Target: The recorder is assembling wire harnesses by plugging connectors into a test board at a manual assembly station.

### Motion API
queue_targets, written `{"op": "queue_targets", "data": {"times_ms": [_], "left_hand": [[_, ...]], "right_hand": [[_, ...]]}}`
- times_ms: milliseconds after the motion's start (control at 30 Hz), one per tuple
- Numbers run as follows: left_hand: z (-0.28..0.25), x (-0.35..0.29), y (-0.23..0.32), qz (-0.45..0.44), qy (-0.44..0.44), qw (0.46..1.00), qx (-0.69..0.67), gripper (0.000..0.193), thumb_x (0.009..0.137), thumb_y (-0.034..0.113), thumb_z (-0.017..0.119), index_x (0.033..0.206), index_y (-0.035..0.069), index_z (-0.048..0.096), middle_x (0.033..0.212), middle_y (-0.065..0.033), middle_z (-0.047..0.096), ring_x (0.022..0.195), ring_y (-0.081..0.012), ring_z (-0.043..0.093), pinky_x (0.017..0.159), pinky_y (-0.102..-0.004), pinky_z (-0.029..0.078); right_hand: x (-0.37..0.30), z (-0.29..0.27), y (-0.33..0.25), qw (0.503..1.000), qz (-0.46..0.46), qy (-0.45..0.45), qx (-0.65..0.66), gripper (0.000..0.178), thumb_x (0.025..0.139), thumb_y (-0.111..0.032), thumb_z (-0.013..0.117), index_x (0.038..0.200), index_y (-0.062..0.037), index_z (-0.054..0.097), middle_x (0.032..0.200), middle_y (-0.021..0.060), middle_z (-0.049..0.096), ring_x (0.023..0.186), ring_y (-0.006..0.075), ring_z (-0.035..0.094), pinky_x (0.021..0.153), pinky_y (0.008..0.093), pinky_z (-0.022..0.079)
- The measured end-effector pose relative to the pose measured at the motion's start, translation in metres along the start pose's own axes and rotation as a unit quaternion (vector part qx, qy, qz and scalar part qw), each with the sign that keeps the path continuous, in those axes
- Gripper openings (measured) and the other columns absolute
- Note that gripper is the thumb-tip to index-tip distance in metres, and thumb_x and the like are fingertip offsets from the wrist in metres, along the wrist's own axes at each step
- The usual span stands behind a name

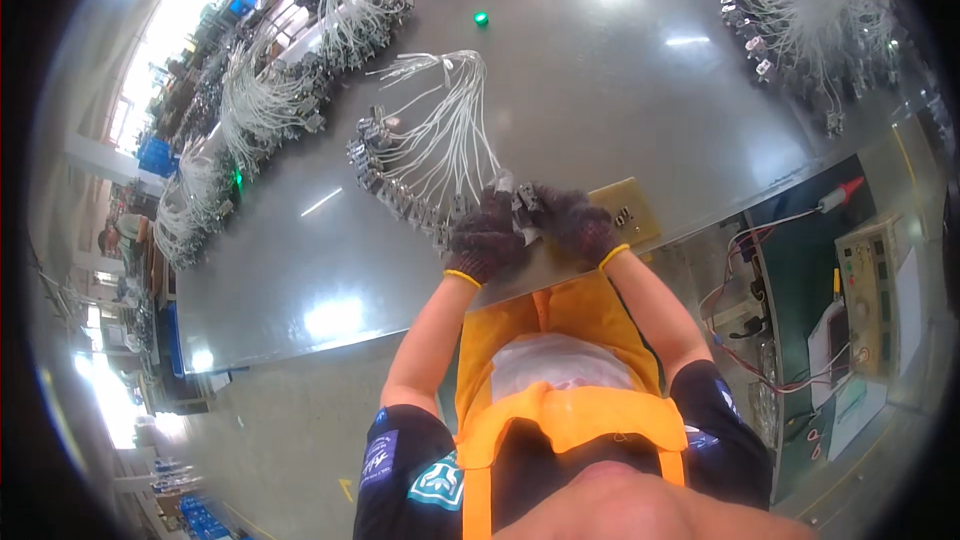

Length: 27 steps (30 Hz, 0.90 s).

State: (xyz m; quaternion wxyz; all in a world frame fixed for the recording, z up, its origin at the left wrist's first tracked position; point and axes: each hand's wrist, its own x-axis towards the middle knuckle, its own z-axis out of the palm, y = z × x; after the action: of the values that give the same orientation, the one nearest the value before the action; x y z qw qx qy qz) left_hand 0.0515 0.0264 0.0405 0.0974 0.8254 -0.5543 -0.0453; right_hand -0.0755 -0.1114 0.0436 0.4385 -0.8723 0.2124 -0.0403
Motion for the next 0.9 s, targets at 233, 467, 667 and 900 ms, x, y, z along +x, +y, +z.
{"op": "queue_targets", "data": {"times_ms": [233,467,667,900], "left_hand": [[0.024,-0.001,-0.006,0.038,0.085,0.991,-0.098,0.073,0.078,0.032,0.069,0.139,0.004,0.039,0.123,-0.0229,0.051,0.111,-0.0416,0.055,0.090,-0.0469,0.048],[0.055,-0.018,0.025,-0.085,-0.098,0.900,-0.416,0.056,0.079,0.018,0.072,0.127,-0.002,0.051,0.111,-0.0221,0.062,0.101,-0.0347,0.062,0.086,-0.0429,0.050],[0.061,-0.029,0.038,0.000,0.046,0.935,-0.352,0.050,0.080,0.021,0.069,0.123,0.001,0.054,0.108,-0.0215,0.063,0.100,-0.0365,0.062,0.085,-0.0448,0.050],[0.051,-0.050,0.045,0.103,0.185,0.977,0.026,0.047,0.083,0.025,0.061,0.125,0.005,0.057,0.118,-0.0189,0.060,0.111,-0.0384,0.054,0.094,-0.0484,0.042]], "right_hand": [[-0.019,0.009,0.012,0.983,-0.087,0.160,0.027,0.031,0.092,-0.024,0.051,0.116,-0.0064,0.057,0.107,0.0213,0.065,0.102,0.0404,0.062,0.083,0.0479,0.050],[-0.079,-0.015,0.007,0.985,-0.132,0.110,-0.011,0.027,0.090,-0.017,0.055,0.113,-0.0050,0.060,0.098,0.0219,0.066,0.094,0.0404,0.063,0.080,0.0464,0.052],[-0.083,0.031,0.041,0.950,-0.168,0.261,-0.024,0.042,0.090,-0.017,0.059,0.128,-0.0018,0.056,0.102,0.0214,0.066,0.095,0.0393,0.063,0.083,0.0440,0.051],[-0.102,0.004,0.020,0.972,-0.156,0.161,0.069,0.036,0.092,-0.008,0.049,0.126,-0.0008,0.054,0.117,0.0218,0.062,0.107,0.0361,0.061,0.091,0.0403,0.050]]}}
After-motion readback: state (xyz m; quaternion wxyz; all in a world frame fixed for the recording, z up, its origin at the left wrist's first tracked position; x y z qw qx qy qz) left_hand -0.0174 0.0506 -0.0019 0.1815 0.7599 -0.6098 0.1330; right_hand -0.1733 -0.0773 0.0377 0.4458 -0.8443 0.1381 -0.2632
